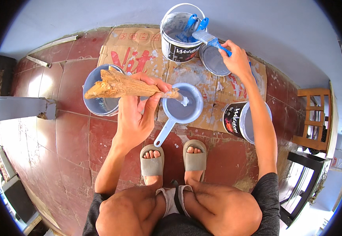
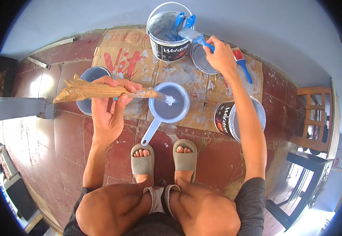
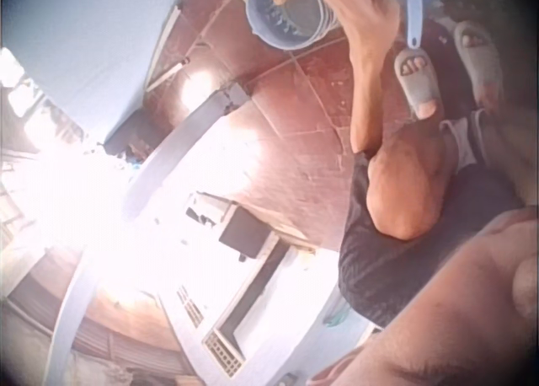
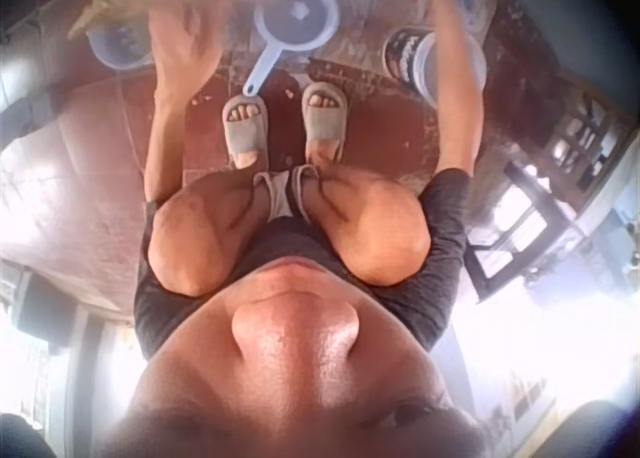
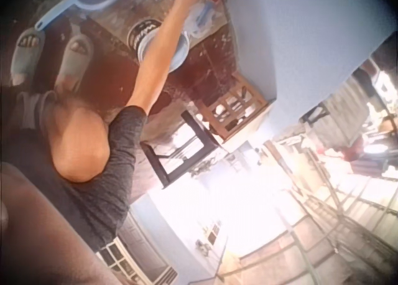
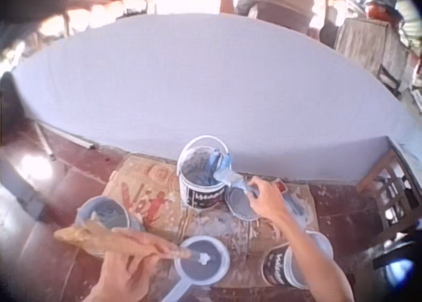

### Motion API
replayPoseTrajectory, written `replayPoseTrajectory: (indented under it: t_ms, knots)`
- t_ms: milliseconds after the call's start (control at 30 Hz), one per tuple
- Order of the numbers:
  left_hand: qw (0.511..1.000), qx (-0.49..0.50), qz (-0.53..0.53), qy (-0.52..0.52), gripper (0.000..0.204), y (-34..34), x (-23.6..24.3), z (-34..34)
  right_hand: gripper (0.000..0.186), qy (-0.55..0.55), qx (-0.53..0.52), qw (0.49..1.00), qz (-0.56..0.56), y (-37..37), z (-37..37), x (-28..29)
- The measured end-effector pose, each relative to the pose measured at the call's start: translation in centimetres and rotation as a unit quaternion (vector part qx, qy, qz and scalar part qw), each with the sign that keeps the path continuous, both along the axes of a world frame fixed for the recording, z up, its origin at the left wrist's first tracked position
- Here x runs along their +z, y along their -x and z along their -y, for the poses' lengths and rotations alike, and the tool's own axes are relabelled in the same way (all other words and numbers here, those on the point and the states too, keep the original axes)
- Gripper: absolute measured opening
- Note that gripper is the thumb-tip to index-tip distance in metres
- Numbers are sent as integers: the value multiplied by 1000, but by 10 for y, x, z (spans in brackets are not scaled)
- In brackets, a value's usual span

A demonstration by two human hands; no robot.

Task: The person stirs light blue paint in a small plastic container using a wooden stick. They then scrape paint from a lid into the container and use a small brush to transfer more paint from a larger bucket into the same container.

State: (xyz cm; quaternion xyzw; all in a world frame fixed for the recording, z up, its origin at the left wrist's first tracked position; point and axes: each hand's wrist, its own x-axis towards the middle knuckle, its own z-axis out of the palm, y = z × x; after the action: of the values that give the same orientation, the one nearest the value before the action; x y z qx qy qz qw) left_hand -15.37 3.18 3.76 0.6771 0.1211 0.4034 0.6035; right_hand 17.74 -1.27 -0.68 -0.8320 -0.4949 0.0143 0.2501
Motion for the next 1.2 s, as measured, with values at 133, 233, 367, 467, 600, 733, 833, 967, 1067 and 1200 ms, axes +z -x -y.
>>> replayPoseTrajectory:
  t_ms: [133,233,367,467,600,733,833,967,1067,1200]
  knots:
    - [1000,16,13,-13,26,5,-3,5,23,7,6,1000,-26,3,1,3]
    - [999,30,10,-16,26,7,-8,11,23,5,7,999,-42,-4,0,-3]
    - [996,36,-17,-80,27,14,-29,20,22,-10,-4,1000,-20,-14,5,-9]
    - [995,43,-30,-84,28,18,-33,26,21,-39,-53,998,19,-37,18,-33]
    - [996,43,-35,-74,27,17,-36,27,22,80,-65,995,-1,-91,56,-64]
    - [997,34,-30,-70,28,11,-39,23,22,159,-1,986,-42,-148,97,-73]
    - [996,35,-34,-71,29,12,-43,16,19,147,29,979,-135,-166,105,-83]
    - [996,37,-42,-66,28,10,-41,10,19,140,43,971,-187,-178,109,-102]
    - [997,38,-29,-60,27,8,-41,6,20,169,56,967,-183,-192,108,-115]
    - [994,59,-50,-75,27,7,-41,0,20,165,62,962,-207,-199,114,-137]
